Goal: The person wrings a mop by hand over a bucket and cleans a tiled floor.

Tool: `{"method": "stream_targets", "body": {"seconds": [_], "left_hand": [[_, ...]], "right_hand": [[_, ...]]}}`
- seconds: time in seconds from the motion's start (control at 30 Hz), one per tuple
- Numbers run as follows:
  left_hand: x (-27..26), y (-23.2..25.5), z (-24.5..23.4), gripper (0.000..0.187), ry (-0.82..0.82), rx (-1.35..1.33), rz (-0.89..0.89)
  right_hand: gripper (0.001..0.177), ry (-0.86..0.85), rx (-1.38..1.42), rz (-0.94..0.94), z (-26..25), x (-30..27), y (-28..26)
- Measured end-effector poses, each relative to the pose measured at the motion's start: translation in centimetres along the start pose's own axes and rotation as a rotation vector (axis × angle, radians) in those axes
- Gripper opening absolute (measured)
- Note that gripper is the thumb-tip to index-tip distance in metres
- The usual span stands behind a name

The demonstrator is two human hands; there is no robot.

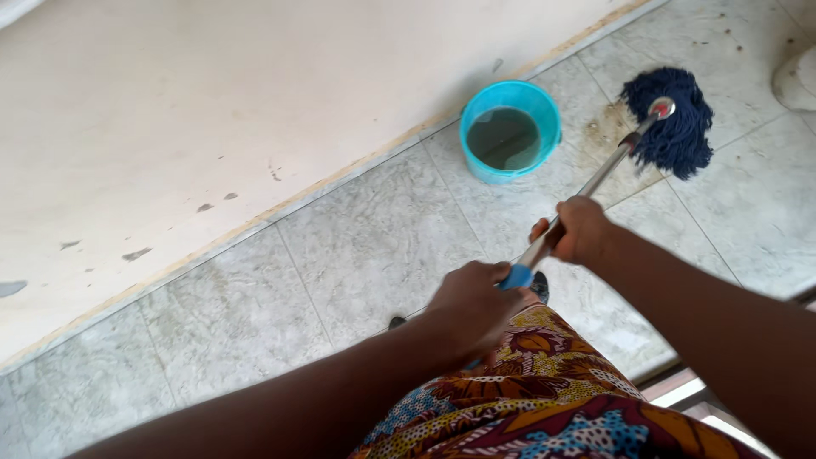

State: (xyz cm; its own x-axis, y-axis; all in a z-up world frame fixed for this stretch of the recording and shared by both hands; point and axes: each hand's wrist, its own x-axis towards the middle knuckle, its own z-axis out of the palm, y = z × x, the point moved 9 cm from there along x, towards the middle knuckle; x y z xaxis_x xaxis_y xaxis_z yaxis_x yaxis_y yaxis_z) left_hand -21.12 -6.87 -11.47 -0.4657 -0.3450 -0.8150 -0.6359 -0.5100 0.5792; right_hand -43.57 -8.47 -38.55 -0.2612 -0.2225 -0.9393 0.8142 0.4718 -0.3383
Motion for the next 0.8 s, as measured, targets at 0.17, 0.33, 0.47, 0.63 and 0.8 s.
{"method": "stream_targets", "body": {"seconds": [0.17, 0.33, 0.47, 0.63, 0.8], "left_hand": [[9.9, 8.7, 8.0, 0.035, 0.032, -0.034, -0.025], [19.7, 16.9, 11.9, 0.030, 0.124, -0.181, 0.013], [22.6, 17.4, 12.3, 0.022, -0.208, -0.703, 0.014], [16.9, 14.3, 7.9, 0.026, 0.150, -0.156, -0.015], [8.9, 7.7, 5.3, 0.020, 0.071, -0.223, -0.041]], "right_hand": [[0.017, 0.025, -0.010, 0.015, -7.7, 9.7, -15.2], [0.015, -0.018, -0.080, -0.117, -8.6, 13.5, -28.8], [0.014, 0.038, -0.109, -0.116, -7.3, 14.7, -31.4], [0.012, 0.070, -0.162, -0.173, -6.2, 13.1, -25.6], [0.016, -0.017, -0.278, -0.207, -3.5, 9.6, -15.5]]}}
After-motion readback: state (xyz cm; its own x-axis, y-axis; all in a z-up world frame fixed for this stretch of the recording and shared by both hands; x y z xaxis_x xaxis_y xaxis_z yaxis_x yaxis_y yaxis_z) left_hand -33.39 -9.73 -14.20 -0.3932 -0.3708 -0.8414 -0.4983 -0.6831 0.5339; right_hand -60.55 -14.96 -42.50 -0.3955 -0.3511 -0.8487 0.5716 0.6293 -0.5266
